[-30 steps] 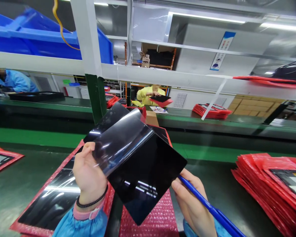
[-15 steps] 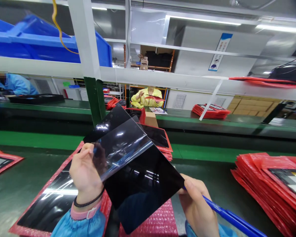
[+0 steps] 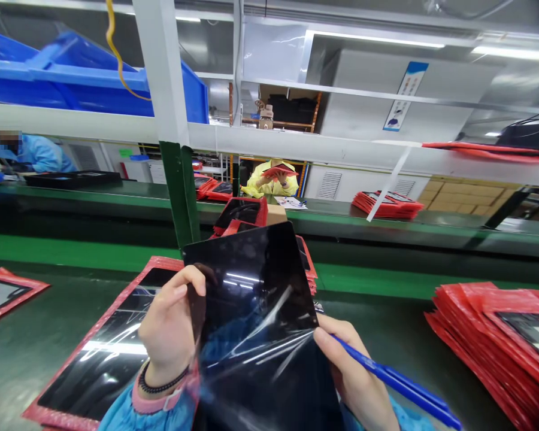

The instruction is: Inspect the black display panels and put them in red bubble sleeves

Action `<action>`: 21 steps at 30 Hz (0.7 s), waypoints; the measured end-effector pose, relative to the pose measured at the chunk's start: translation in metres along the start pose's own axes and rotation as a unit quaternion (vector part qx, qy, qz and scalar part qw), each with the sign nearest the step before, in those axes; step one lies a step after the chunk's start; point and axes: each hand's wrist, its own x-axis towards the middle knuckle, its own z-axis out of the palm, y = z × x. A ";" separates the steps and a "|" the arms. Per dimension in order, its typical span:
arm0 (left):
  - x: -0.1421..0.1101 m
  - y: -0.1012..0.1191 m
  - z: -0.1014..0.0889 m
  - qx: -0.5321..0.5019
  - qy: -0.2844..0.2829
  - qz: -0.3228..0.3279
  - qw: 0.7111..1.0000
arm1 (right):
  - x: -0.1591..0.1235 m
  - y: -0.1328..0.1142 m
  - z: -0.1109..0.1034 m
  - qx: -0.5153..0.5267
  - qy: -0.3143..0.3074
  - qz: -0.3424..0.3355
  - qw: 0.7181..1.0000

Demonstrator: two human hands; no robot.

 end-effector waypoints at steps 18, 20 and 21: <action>-0.003 -0.004 0.001 0.034 -0.053 0.063 0.996 | 0.012 -0.003 0.007 -0.022 -0.200 -0.136 0.970; -0.002 -0.005 0.001 0.039 -0.061 0.081 0.994 | 0.010 0.005 0.007 -0.061 -0.161 -0.189 0.967; -0.002 -0.006 0.001 0.042 -0.067 0.095 0.992 | 0.008 0.009 0.007 -0.078 -0.141 -0.222 0.962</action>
